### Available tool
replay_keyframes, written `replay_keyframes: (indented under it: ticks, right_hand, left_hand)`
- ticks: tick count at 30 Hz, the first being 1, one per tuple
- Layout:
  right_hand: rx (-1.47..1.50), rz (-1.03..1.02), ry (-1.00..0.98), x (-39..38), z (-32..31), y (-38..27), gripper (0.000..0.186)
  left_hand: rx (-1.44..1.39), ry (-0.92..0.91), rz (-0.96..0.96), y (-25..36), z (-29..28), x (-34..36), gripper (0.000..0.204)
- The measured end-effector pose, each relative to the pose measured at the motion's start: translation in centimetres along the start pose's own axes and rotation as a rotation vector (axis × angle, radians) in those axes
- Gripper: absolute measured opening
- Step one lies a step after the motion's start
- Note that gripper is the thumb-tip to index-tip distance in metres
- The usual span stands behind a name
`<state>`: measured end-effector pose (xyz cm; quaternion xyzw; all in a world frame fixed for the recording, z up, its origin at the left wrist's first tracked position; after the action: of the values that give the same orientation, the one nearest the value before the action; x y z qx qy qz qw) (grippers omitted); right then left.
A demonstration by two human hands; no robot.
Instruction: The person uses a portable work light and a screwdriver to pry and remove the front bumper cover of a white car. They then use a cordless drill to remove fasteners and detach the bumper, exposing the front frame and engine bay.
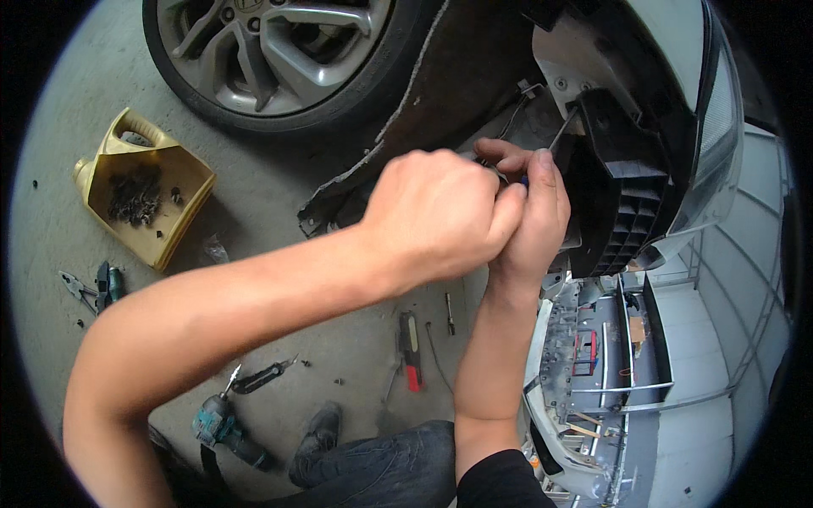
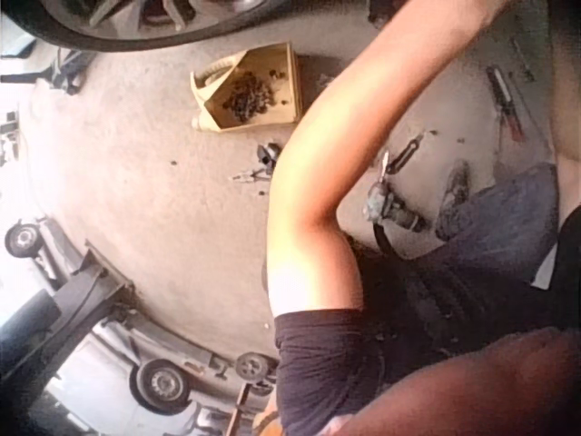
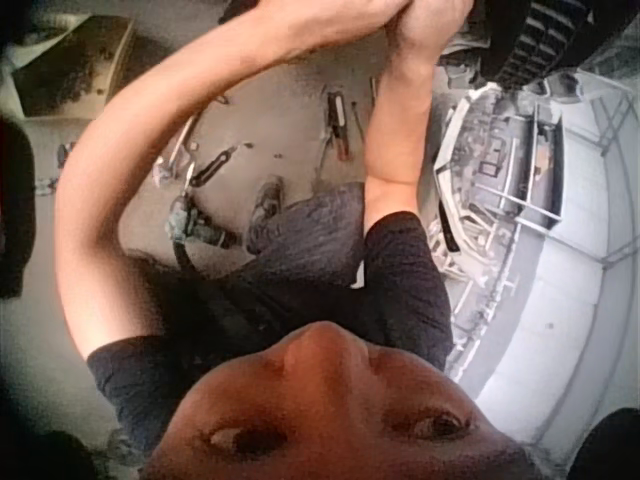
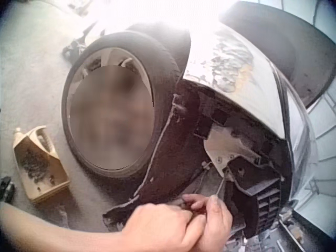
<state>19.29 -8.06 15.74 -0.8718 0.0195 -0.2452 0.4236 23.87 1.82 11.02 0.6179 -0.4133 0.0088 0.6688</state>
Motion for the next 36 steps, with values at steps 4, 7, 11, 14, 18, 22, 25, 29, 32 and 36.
replay_keyframes:
  ticks: [4,7,11,14,18,22,25,29,32,36]
  right_hand:
    - [0.132,0.026,0.150,-0.7,0.1,1.0,0.040]
    - [0.207,0.082,0.127,-0.8,0.3,1.0,0.042]
    - [0.125,0.031,0.207,-1.0,-0.3,0.6,0.039]
    - [-0.078,-0.090,0.260,-0.4,-0.3,0.3,0.037]
    - [-0.263,-0.175,0.286,-0.2,-0.5,-0.4,0.034]
    - [0.284,0.079,0.145,-0.3,-0.1,0.1,0.032]
    - [0.295,0.109,0.124,0.2,-0.5,0.3,0.032]
    - [-0.121,-0.036,0.213,0.9,-1.7,-0.6,0.035]
    - [-0.301,-0.057,0.229,1.6,-1.8,-0.9,0.036]
    - [0.465,0.194,-0.013,2.2,-0.4,-0.1,0.035]
  left_hand:
    - [-0.040,0.211,0.168,1.8,-4.3,2.4,0.032]
    - [0.013,0.033,0.225,4.6,-7.4,4.0,0.033]
    - [0.079,-0.140,0.192,6.3,-7.2,4.2,0.039]
    - [0.239,-0.141,0.288,4.7,-5.4,6.8,0.040]
    - [0.100,-0.115,0.190,4.2,-4.9,7.6,0.038]
    - [0.191,-0.012,0.302,4.5,-4.9,7.8,0.033]
    - [0.153,0.022,0.267,5.3,-5.2,7.5,0.033]
    - [0.140,-0.030,0.271,5.4,-5.4,7.1,0.033]
    - [0.105,0.031,0.216,4.7,-4.9,7.9,0.033]
    - [0.119,0.012,0.203,5.8,-5.2,7.3,0.033]
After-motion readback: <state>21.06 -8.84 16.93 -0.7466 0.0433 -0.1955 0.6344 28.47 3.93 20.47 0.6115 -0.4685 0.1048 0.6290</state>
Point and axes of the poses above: each hand's wrist, its own x-axis towards the middle knuckle, its own z-axis out of the palm, y = z × x, the point moved 6 cm from there along x, towards the middle knuckle, and after that the axes turned 7 degrees about -y, right-handed, at the moved point
